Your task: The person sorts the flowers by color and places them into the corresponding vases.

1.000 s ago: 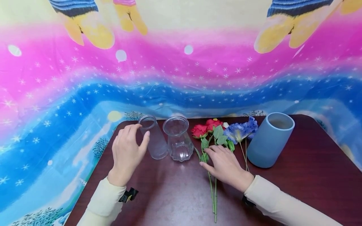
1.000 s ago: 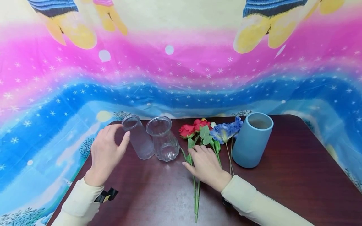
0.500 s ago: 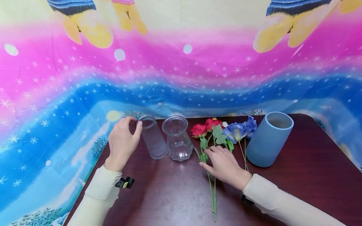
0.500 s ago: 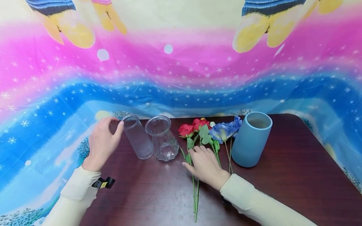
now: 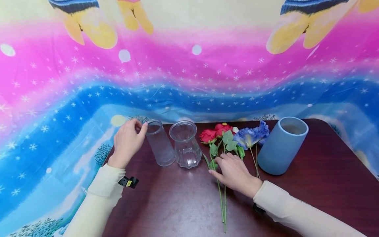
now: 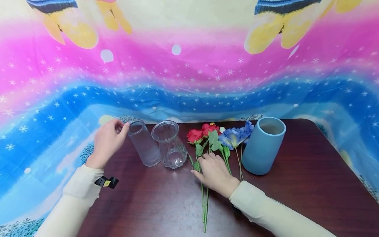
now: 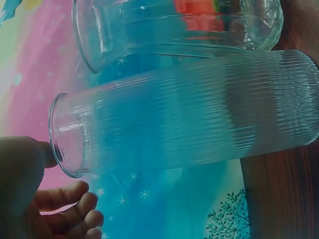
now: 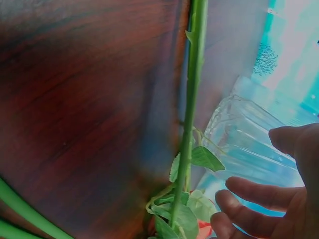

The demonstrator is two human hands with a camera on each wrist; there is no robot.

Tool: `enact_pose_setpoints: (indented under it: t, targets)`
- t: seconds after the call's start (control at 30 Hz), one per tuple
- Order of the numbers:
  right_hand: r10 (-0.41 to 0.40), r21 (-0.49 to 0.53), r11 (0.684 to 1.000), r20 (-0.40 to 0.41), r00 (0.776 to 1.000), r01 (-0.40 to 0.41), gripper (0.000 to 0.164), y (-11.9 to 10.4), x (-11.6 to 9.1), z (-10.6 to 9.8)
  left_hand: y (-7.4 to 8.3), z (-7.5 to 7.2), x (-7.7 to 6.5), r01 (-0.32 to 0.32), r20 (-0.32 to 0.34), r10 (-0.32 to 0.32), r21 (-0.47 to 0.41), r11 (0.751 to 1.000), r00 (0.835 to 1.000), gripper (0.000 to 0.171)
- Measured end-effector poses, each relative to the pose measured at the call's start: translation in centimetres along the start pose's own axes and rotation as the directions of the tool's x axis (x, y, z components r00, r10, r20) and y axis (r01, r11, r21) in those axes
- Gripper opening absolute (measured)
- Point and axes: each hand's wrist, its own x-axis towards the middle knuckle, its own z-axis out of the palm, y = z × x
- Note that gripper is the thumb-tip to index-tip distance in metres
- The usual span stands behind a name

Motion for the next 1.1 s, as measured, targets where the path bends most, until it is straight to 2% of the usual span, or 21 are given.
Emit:
enact_pose_setpoints:
  t: [0.23, 0.47, 0.77, 0.97, 1.1]
  targets:
    - [-0.012, -0.011, 1.000, 0.008, 1.000, 0.012, 0.037, 0.2, -0.2, 0.7, -0.1, 0.0, 0.9, 0.003, 0.092, -0.002, -0.010, 1.000, 0.996, 0.036]
    - [-0.024, -0.010, 1.000, 0.024, 0.999, 0.024, 0.038, 0.5, -0.1, 1.5, -0.3, -0.1, 1.7, 0.017, 0.152, -0.013, -0.026, 1.000, 0.988, 0.039]
    - [-0.035, 0.012, 0.999, 0.050, 0.998, 0.035, 0.043, 0.8, 0.1, 2.0, -0.7, -0.1, 2.0, 0.071, 0.257, -0.052, -0.063, 0.995, 0.965, 0.048]
    - [-0.026, 0.059, 0.998, 0.091, 0.996, 0.020, 0.045, 0.7, 0.2, 2.2, -0.9, -0.2, 2.1, 0.081, 0.316, -0.035, -0.131, 0.988, 0.948, 0.051]
    - [-0.025, 0.069, 0.997, 0.102, 0.994, 0.018, 0.046, 0.8, 0.3, 2.5, -1.1, 0.0, 2.1, 0.089, 0.325, -0.031, -0.164, 0.983, 0.945, 0.050]
